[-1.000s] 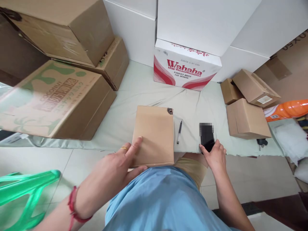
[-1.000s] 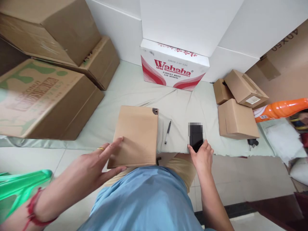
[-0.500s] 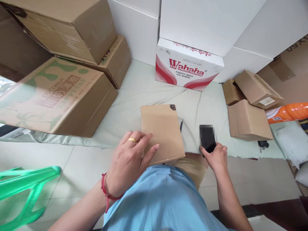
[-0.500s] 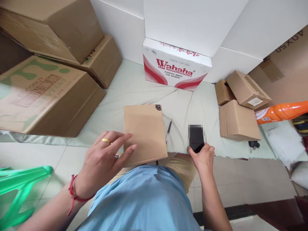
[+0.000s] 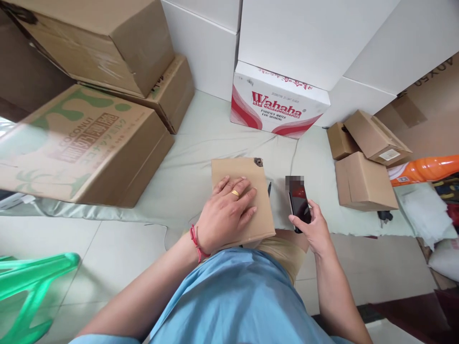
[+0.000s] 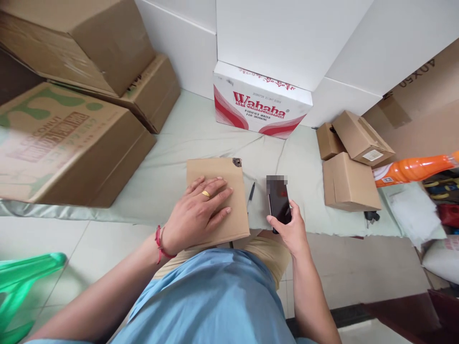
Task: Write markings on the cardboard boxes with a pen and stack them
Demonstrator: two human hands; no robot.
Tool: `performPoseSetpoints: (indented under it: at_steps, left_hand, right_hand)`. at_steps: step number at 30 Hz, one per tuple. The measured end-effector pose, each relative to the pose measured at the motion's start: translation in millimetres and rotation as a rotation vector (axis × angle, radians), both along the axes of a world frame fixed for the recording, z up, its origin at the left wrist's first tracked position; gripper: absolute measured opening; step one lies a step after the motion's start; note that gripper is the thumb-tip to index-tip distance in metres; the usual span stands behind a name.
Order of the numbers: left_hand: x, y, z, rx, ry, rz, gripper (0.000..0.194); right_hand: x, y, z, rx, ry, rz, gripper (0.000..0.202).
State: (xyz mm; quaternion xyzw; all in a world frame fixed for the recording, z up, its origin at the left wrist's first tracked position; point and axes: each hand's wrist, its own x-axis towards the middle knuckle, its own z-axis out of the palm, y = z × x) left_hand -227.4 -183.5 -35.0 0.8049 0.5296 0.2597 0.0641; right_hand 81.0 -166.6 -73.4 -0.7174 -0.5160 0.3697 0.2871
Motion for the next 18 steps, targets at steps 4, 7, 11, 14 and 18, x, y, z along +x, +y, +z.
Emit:
performPoseSetpoints:
  at_steps: [4, 7, 11, 14, 18]
  left_hand:
    - [0, 0, -5.8, 0.011, -0.051, 0.005, 0.036]
    - [-2, 1, -12.2, 0.036, -0.145, 0.03, 0.035]
    - [-4, 3, -16.4, 0.069, -0.206, 0.042, 0.033]
    - [-5, 3, -16.6, 0.062, -0.21, 0.034, 0.034]
    - [-5, 2, -16.6, 0.044, -0.201, 0.023, 0.039]
  right_hand:
    - [-43, -8, 29.0, 0.169, 0.063, 0.097, 0.104]
    - [-77, -15, 50.9, 0.243, 0.001, 0.118, 0.104]
    - [-116, -23, 63.4, 0.361, -0.109, 0.126, 0.099]
    - [-135, -26, 61.4, 0.437, -0.153, 0.125, 0.096]
    - [-147, -26, 57.6, 0.464, -0.164, 0.115, 0.098]
